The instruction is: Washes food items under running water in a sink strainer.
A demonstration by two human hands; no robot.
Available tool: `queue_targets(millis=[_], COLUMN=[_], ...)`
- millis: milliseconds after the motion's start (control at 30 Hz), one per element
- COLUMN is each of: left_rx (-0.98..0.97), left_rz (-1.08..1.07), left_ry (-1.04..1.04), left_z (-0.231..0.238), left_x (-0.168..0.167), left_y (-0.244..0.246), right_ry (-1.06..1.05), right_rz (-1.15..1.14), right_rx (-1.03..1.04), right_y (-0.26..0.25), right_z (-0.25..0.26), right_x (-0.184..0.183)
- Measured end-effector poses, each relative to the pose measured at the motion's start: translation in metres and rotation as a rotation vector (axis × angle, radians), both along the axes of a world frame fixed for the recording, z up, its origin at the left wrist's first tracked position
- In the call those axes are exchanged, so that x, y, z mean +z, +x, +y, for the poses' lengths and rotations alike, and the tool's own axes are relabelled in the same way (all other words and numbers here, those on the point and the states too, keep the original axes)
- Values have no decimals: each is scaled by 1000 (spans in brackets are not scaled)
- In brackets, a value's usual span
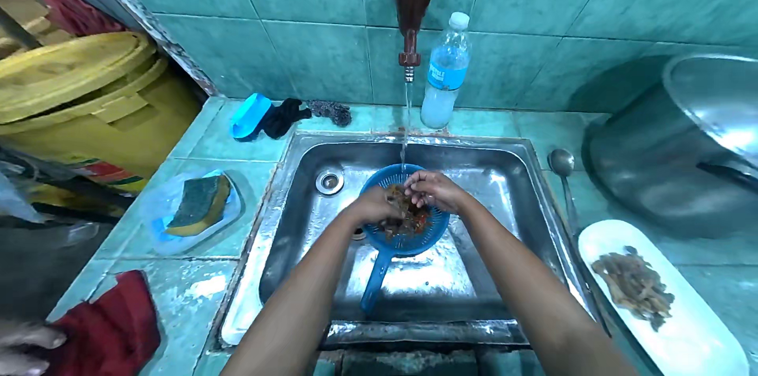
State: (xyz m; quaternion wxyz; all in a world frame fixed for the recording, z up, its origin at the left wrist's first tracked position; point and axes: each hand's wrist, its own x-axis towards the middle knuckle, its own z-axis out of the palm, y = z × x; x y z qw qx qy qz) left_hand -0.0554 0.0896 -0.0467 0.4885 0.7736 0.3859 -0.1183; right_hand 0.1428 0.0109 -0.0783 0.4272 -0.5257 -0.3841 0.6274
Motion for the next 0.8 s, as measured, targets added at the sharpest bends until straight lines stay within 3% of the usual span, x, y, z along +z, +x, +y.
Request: queue_targets(millis=[67,133,267,367,433,633,733,800], left_rx=[200,333,431,508,530,576,530,494], left_rz=[-181,-414,-813,-960,-981,-911,-760,-667], left_ry=[-175,-389,-816,-989,-1006,-873,-642,-497], left_z=[9,20,36,37,38,36,37,37], left_x=[15,24,26,28,29,39,45,45], left_y=[-7,-9,6,28,41,61,63,58], right_ry=[-3,-37,52,-51,-101,-238,-204,-74], right_rz=[78,-40,-821,-1239,-1326,-1308,-1176,-947], right_rx=[-31,-64,257,506,557,548,441,259], right_y=[1,-6,-23,-49,-61,-74,-53,-33], right_z=[-6,-8,-5,-10,-16,-20,-13,-10], right_x=[-5,0,5,15,14,8,4,0])
